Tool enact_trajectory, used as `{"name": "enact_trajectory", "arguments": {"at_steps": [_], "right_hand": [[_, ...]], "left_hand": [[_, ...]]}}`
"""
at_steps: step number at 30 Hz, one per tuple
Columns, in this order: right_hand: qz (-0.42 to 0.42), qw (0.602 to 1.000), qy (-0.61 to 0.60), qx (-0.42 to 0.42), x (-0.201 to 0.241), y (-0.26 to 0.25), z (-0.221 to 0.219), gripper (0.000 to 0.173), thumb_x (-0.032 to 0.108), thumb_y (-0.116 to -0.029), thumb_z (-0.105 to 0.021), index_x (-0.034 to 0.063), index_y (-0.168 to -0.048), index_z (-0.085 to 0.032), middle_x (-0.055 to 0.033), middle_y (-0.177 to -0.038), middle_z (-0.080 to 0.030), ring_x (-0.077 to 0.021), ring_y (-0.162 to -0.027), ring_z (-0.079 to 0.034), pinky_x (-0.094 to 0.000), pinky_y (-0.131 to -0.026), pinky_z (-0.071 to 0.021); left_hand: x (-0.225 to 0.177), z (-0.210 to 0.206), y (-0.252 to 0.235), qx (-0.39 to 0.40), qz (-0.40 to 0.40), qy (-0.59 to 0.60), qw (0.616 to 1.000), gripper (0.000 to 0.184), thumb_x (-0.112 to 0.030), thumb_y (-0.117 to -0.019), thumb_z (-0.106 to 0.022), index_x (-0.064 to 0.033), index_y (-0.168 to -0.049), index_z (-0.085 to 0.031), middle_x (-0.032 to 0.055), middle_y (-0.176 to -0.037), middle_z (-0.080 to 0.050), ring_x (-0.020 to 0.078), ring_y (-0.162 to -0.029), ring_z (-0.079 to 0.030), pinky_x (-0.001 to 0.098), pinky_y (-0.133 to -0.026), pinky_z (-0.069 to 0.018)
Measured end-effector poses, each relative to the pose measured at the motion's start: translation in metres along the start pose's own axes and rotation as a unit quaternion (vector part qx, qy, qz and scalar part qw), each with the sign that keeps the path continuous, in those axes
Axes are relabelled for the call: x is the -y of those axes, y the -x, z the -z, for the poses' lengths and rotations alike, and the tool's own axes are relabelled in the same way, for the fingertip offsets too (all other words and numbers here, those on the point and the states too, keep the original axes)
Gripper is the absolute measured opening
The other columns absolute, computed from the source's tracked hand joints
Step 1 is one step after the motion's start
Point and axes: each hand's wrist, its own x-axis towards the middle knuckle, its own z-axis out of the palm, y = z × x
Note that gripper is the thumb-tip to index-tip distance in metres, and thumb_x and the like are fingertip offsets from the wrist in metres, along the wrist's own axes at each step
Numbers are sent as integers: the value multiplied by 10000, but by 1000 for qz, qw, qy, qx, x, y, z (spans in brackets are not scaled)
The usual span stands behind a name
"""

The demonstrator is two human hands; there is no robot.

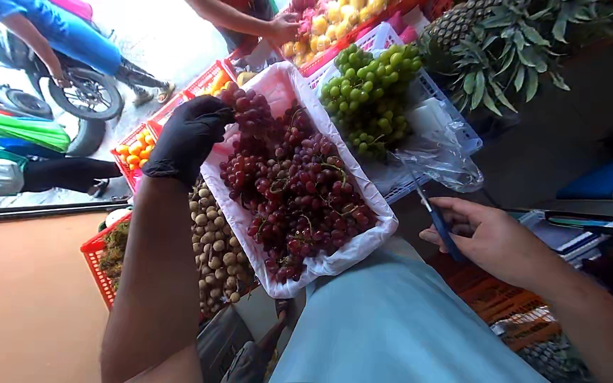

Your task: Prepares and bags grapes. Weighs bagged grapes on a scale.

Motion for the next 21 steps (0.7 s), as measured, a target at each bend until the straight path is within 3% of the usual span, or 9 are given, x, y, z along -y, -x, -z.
{"name": "enact_trajectory", "arguments": {"at_steps": [3,6,8,11,15,16,18,21], "right_hand": [[64,993,95,20,18,-1,-24,551,427,-924,-713,261,-1437,-601,-4,-1036,-727,-141,-835,-690,-402,-750,-601],[184,972,141,38,39,-13,-60,458,319,-954,-687,206,-1392,-616,-62,-1079,-745,-238,-922,-723,-514,-807,-595],[266,944,193,24,40,-22,-83,391,298,-973,-662,190,-1348,-643,-78,-1054,-749,-266,-936,-729,-510,-809,-594],[340,906,250,-16,38,-36,-115,291,192,-982,-639,149,-1267,-676,-139,-928,-706,-324,-846,-702,-494,-750,-573],[356,888,287,-49,41,-28,-130,302,65,-985,-596,67,-1273,-688,-167,-1104,-693,-329,-977,-691,-437,-775,-594],[356,886,295,-34,44,-24,-130,326,24,-970,-584,42,-1283,-674,-173,-1172,-679,-331,-1024,-680,-428,-788,-593],[376,873,309,-9,49,-18,-132,329,8,-964,-576,28,-1280,-662,-163,-1249,-660,-321,-1081,-662,-414,-815,-583],[431,861,266,-31,51,-15,-117,269,58,-985,-573,111,-1212,-706,-105,-1250,-681,-285,-1128,-646,-418,-889,-554]], "left_hand": [[-15,19,7,-8,-7,28,1000,113,-178,-1024,-592,-138,-1121,-636,-25,-1099,-649,83,-1003,-633,321,-855,-556],[-11,35,16,-1,-20,65,998,194,-180,-1020,-590,-130,-1200,-641,-6,-1170,-664,125,-1054,-657,371,-853,-591],[-11,22,17,23,-29,117,992,241,-184,-1016,-593,-130,-1249,-623,1,-1186,-674,147,-1056,-680,385,-843,-614],[-18,2,39,-1,-15,150,989,175,-197,-1034,-578,-135,-1193,-620,-15,-1121,-676,119,-996,-690,359,-832,-619],[-21,-22,44,47,-1,277,960,237,-82,-1071,-436,-13,-1251,-574,71,-1187,-674,168,-1090,-671,372,-922,-588],[-28,-33,48,47,6,303,952,222,-67,-1077,-409,0,-1214,-569,80,-1156,-681,164,-1069,-681,348,-914,-596],[-32,-50,58,36,-6,310,950,187,-114,-1073,-459,-37,-1180,-592,48,-1086,-688,137,-1006,-683,335,-893,-591],[-24,-75,66,40,-64,328,942,187,-164,-1053,-525,-72,-1176,-631,41,-1093,-700,151,-1008,-690,357,-904,-595]]}}
